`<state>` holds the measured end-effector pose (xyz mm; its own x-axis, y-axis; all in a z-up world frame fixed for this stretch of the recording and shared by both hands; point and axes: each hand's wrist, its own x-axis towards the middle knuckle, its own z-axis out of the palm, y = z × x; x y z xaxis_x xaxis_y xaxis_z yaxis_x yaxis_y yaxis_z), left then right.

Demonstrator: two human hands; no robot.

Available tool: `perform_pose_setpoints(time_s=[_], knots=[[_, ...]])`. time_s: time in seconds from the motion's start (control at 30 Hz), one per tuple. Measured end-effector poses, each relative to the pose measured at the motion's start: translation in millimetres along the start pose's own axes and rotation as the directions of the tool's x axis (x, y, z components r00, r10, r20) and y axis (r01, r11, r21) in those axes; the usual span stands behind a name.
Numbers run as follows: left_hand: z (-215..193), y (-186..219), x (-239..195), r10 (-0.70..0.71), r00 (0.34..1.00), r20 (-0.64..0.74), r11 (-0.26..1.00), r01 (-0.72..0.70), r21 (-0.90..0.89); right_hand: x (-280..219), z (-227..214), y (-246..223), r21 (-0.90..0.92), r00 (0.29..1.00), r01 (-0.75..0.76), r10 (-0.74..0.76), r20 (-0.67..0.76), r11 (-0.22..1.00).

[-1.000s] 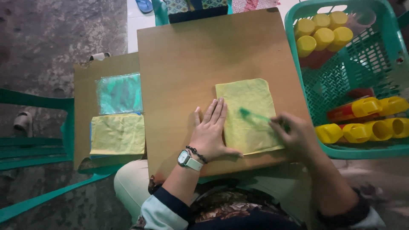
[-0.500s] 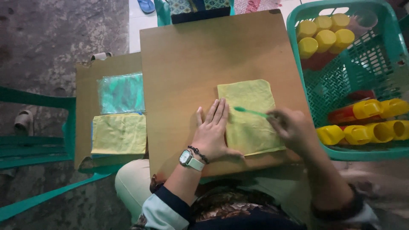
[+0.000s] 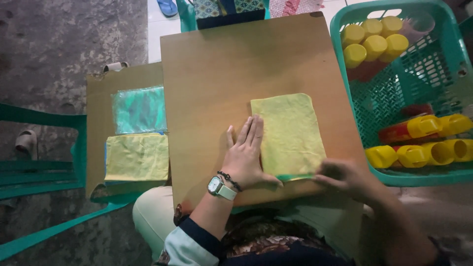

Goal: The person smooths a yellow cloth on a table using a green toothbrush, places a clear plastic sheet over it, and folds the cloth. They then place the folded cloth into a yellow plastic container and close the lid. The person repeats the process with another yellow cloth.

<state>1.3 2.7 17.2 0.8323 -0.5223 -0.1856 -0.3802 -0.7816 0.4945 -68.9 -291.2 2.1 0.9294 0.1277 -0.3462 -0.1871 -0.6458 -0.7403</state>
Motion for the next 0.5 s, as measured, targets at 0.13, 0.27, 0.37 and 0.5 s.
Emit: perform_pose_setpoints(time_s=[0.13,0.27,0.37,0.5], knots=[[28.3,-15.9,8.6,0.071,0.991,-0.116,0.988,-0.054,0.144,-7.1,-30.9,-15.3,-0.258,0.973,-0.196,0.22,0.064,0.946],[27.2,-15.6,8.2,0.08,0.989,-0.126,0.989,-0.064,0.13,9.7,-19.2,2.6,-0.288,0.874,0.056,-0.186,-0.449,0.956],[10.7,-7.1,2.9,0.059,0.995,-0.076,0.996,-0.054,0.067,40.8,-9.1,37.7,-0.647,0.668,0.122,-0.544,-0.507,0.753],[4.0,-3.6,0.2,0.041,0.999,-0.036,0.999,-0.041,0.012,56.7,4.7,34.8,-0.757,0.583,0.009,-0.618,-0.527,0.654]])
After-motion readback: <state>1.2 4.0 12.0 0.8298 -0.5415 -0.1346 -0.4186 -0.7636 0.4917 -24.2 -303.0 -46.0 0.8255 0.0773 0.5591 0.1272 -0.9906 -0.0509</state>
